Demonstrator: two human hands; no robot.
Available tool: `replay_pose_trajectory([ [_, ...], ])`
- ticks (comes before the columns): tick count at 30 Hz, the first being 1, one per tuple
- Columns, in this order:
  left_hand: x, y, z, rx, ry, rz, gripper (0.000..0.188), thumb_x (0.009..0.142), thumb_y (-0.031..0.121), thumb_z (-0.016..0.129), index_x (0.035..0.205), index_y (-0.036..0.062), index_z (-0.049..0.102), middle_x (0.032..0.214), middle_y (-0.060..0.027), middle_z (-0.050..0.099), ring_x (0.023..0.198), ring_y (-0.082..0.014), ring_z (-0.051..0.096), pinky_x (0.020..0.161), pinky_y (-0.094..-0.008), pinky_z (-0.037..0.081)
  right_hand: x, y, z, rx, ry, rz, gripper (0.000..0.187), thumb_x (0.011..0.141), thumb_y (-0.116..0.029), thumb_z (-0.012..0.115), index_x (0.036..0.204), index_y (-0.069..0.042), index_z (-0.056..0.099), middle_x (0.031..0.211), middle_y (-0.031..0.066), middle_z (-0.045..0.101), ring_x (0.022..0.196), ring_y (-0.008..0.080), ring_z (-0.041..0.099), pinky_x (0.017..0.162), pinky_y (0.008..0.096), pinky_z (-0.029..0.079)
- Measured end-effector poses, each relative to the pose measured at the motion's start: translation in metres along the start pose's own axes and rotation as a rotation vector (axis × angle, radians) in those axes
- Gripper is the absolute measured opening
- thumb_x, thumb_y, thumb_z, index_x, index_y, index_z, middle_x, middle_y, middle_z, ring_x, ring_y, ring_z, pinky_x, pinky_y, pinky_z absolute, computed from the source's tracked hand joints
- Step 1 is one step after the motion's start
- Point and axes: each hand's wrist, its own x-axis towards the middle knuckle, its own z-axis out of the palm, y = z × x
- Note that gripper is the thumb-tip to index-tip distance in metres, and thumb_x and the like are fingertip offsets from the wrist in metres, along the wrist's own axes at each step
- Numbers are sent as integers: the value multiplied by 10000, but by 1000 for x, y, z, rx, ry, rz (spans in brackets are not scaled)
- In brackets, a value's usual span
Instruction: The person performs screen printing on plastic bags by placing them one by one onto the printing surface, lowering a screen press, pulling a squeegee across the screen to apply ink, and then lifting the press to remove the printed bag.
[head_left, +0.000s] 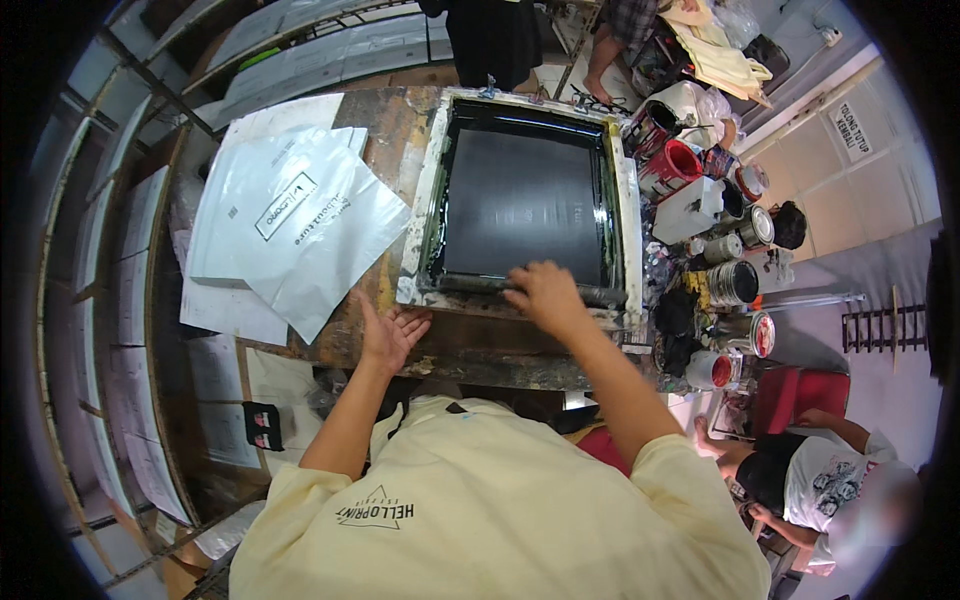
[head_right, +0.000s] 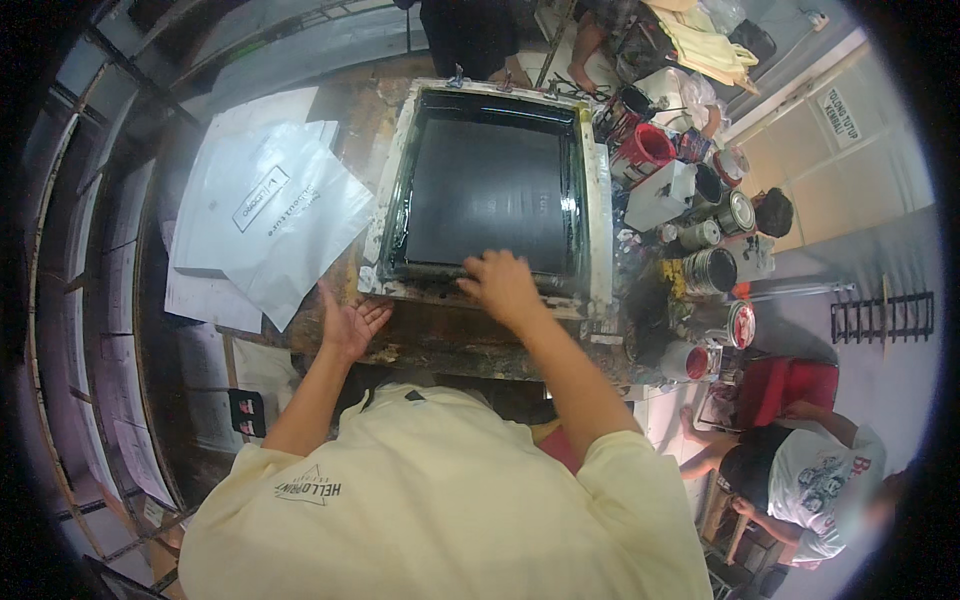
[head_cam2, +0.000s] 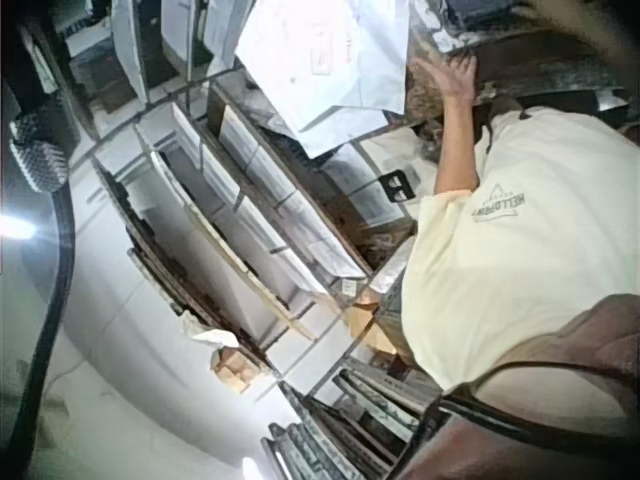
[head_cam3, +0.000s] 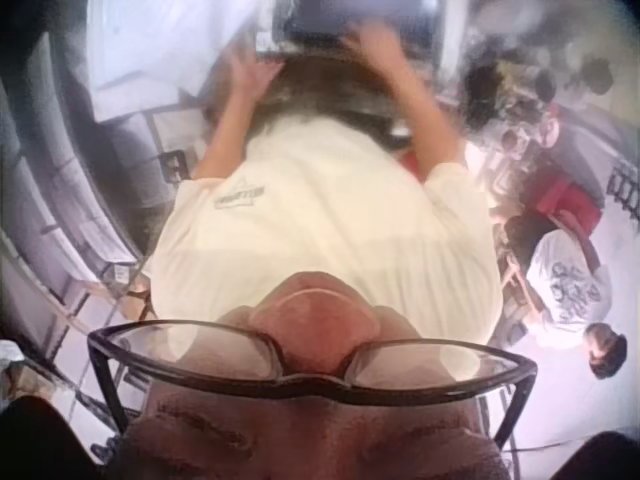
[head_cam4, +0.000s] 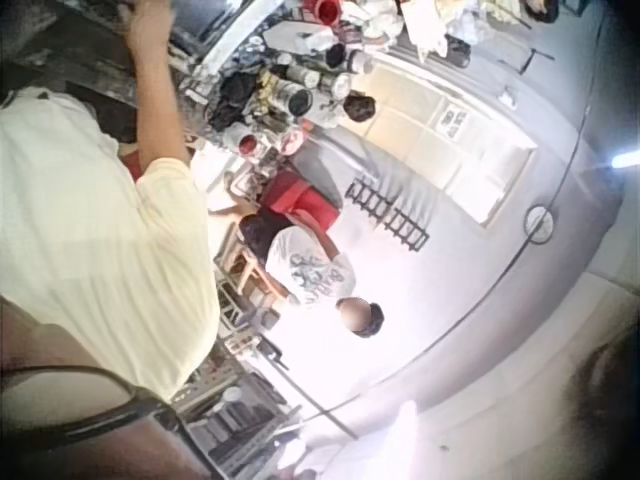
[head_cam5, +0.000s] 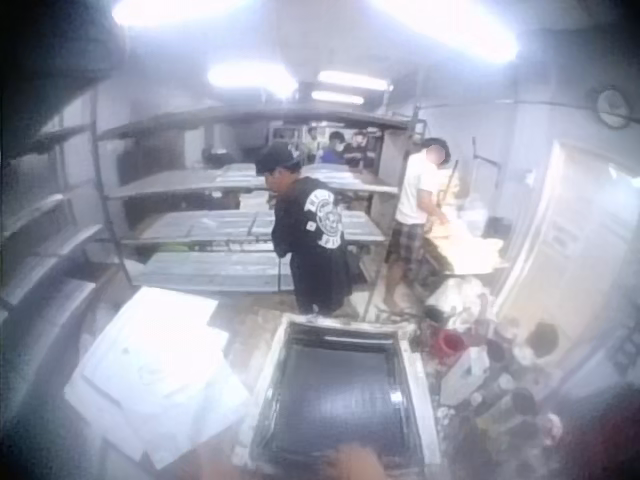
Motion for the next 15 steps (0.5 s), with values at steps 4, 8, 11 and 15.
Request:
replay_pose_trajectory([
  [4,33,-14,-25,24,97,-141,1341,762,1013,317,1521,-93,314,1430,-297,472,1338,-411,490,1153,-503,404,-11,-9,40,93,-105,58,351,884,-373,734,1142,-142,677,1043,105,645,1023,308,619,821,483,537],
  [8,41,-18,-23,132,145,-167,1312,751,1028,295,1509,-39,384,1390,-247,523,1257,-356,523,1091,-466,436,-12,-6,72,-12,35,1,435,812,-302,801,1190,-133,665,1059,91,637,1034,307,609,867,478,543],
  [11,41,-20,-22,133,184,-176,1256,773,1014,290,1491,-9,415,1345,-201,548,1190,-324,541,1045,-456,447,34,15,77,-39,199,-59,535,729,-252,845,1214,-120,661,1014,80,615,945,301,591,800,446,526],
  [15,40,-18,-21,60,212,-208,1185,812,985,282,1448,0,450,1300,-151,588,1161,-290,563,1040,-455,454,144,62,69,-52,259,-51,510,749,-257,833,1207,-121,655,1003,79,609,951,310,596,794,436,523],
])
